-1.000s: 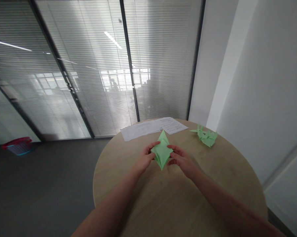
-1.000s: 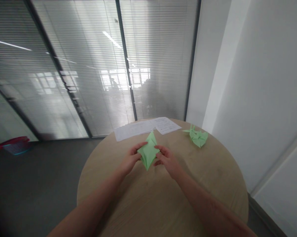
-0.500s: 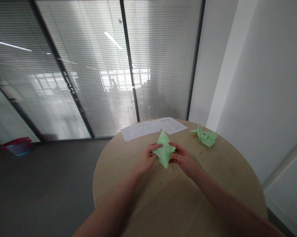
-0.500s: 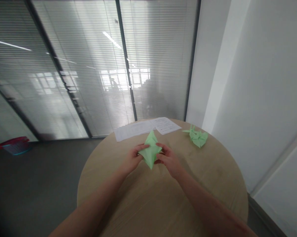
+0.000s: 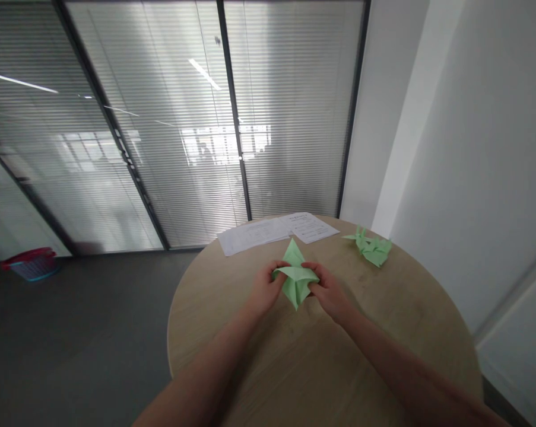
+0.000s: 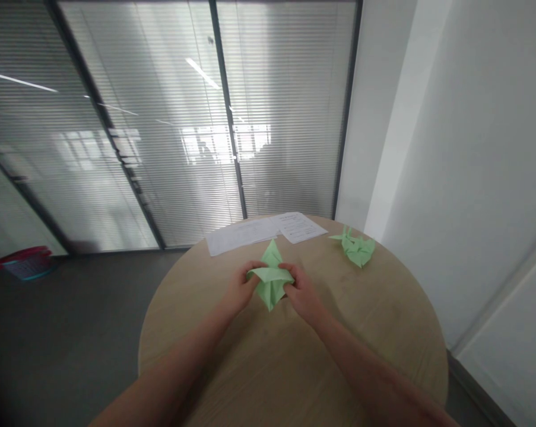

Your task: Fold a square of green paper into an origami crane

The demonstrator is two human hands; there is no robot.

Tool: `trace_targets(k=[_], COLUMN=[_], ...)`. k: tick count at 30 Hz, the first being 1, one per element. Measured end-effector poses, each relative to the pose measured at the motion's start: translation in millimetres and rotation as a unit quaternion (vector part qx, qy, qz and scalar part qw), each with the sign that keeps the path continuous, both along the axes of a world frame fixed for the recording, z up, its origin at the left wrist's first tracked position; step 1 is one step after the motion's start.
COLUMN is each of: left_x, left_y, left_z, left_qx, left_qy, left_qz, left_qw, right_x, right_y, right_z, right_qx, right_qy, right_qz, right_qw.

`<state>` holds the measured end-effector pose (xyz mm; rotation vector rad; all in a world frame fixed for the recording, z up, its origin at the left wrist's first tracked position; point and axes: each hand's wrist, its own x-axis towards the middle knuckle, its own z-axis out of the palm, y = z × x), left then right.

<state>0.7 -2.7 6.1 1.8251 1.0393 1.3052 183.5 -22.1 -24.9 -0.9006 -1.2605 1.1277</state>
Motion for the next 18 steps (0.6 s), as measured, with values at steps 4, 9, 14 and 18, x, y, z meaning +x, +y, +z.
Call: trace_targets(k=[4, 9, 14, 18], left_x=[1.6, 2.5, 2.1, 2.4], left_y=[-1.0, -2.4, -0.5, 1.2], left_z=[-2.3, -2.3, -1.7, -2.7], left_qx=[0.004, 0.008, 0.005, 0.000], left_qy=[0.003, 0.013, 0.007, -0.002], left_qz=[0.022, 0.043, 0.080, 0.088], left_qw=[1.000, 0.999, 0.997, 0.996], right_x=[-2.2, -2.1, -2.2, -5.8], right_y=[-0.9, -4.4, -6.5, -7.1], right_z=[0.9, 1.3, 0.3, 1.6], right_qx=[0.002, 0.008, 0.001, 0.014], right_qy=[-0.012, 0.002, 0.029, 0.016], right_qz=[0.010, 0.054, 0.087, 0.077], right_qw=[1.000, 0.999, 0.996, 0.997])
